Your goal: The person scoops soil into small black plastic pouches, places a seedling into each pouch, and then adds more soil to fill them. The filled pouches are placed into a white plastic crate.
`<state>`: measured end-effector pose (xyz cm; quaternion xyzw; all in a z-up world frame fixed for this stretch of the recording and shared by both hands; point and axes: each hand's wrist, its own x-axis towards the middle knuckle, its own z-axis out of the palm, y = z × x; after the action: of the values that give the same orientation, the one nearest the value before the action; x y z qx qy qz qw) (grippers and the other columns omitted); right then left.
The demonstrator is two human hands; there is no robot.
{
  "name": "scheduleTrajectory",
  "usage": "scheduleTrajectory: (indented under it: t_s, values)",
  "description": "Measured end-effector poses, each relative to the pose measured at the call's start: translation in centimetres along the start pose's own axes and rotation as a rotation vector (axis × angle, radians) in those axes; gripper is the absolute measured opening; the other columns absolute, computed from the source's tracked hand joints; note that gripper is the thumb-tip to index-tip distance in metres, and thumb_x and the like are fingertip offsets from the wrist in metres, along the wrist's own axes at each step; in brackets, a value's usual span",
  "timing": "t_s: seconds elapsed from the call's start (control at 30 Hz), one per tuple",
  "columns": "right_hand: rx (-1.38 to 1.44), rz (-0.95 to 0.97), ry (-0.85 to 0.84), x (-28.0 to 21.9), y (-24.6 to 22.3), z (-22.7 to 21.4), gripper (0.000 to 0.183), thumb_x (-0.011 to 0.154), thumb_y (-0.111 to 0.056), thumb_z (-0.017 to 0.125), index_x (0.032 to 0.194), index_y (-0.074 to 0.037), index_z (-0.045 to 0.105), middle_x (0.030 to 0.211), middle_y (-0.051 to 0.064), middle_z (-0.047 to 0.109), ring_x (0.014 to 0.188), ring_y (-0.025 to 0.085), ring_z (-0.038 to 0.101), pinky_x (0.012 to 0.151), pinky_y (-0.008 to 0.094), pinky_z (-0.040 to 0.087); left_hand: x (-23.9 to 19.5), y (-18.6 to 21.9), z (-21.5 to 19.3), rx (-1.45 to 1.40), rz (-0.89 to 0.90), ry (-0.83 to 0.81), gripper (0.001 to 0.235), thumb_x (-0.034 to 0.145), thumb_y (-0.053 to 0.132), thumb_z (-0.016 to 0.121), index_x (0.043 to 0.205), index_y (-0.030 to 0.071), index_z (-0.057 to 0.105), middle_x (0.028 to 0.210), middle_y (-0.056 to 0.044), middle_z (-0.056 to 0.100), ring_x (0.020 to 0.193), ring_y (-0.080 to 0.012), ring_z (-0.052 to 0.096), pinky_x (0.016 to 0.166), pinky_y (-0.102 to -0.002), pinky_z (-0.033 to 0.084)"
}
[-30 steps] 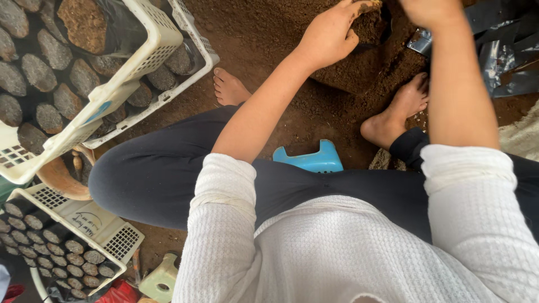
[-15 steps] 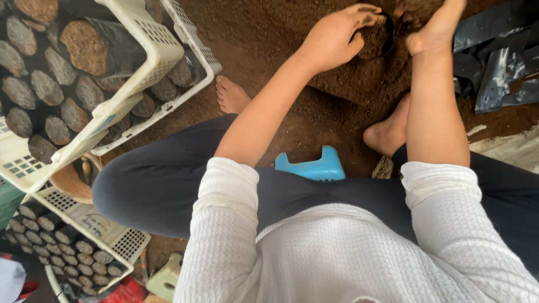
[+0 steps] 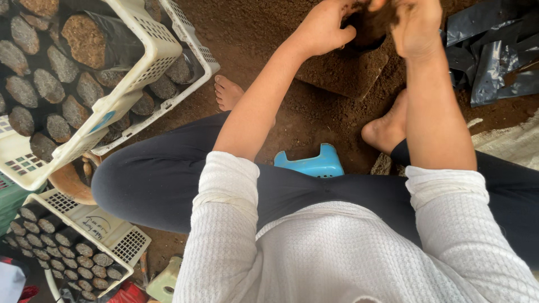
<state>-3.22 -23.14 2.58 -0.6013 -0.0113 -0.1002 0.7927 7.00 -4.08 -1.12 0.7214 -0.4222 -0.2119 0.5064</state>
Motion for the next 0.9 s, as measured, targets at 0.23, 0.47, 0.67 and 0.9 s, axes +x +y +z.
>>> scheduleTrajectory:
  t_s: [0.23,0.47,0.67,0.9]
  values:
    - [-1.272,0.276,-0.324,-1.1,-9.3,1.1,0.04,0.091,-0.034,0.069,0.121,-0.008,0.073,0.086,0.012,0.071,0.073,0.027,0.069,0.064,0.044,0.054,0.2,-0.3,0.9,0.237,-0.288,-0.177,0.028,0.099,0.008,0.063,0.126,0.004,0.066,0.104,-0.015,0.079,0.081,-0.0204,0.077,0.078,-0.036,0.063]
    - [-1.801,0.518,-0.588,-0.2,-2.1,1.0,0.048,0.081,-0.048,0.084,0.107,-0.008,0.078,0.073,0.008,0.077,0.073,0.026,0.075,0.068,0.041,0.059,-0.5,0.1,1.1,0.242,-0.355,-0.135,0.039,0.093,0.006,0.062,0.132,0.006,0.06,0.107,-0.015,0.074,0.09,-0.0267,0.074,0.083,-0.039,0.06]
    - [-1.653,0.707,-0.607,0.2,-2.1,1.4,0.049,0.087,-0.047,0.081,0.107,-0.003,0.074,0.068,0.006,0.077,0.071,0.022,0.076,0.072,0.038,0.059,-1.0,1.0,0.6,0.085,-0.016,0.027,0.049,0.088,-0.004,0.062,0.136,0.004,0.059,0.129,-0.015,0.069,0.121,-0.0282,0.068,0.104,-0.036,0.056]
    - [-1.474,0.448,-0.489,-0.7,-8.2,3.2,0.064,0.086,-0.037,0.083,0.142,-0.013,0.066,0.07,0.01,0.074,0.07,0.025,0.073,0.068,0.041,0.056,-1.9,-0.1,1.1,0.112,-0.103,0.009,0.045,0.088,0.003,0.066,0.133,0.006,0.063,0.132,-0.011,0.068,0.125,-0.0262,0.065,0.11,-0.037,0.05]
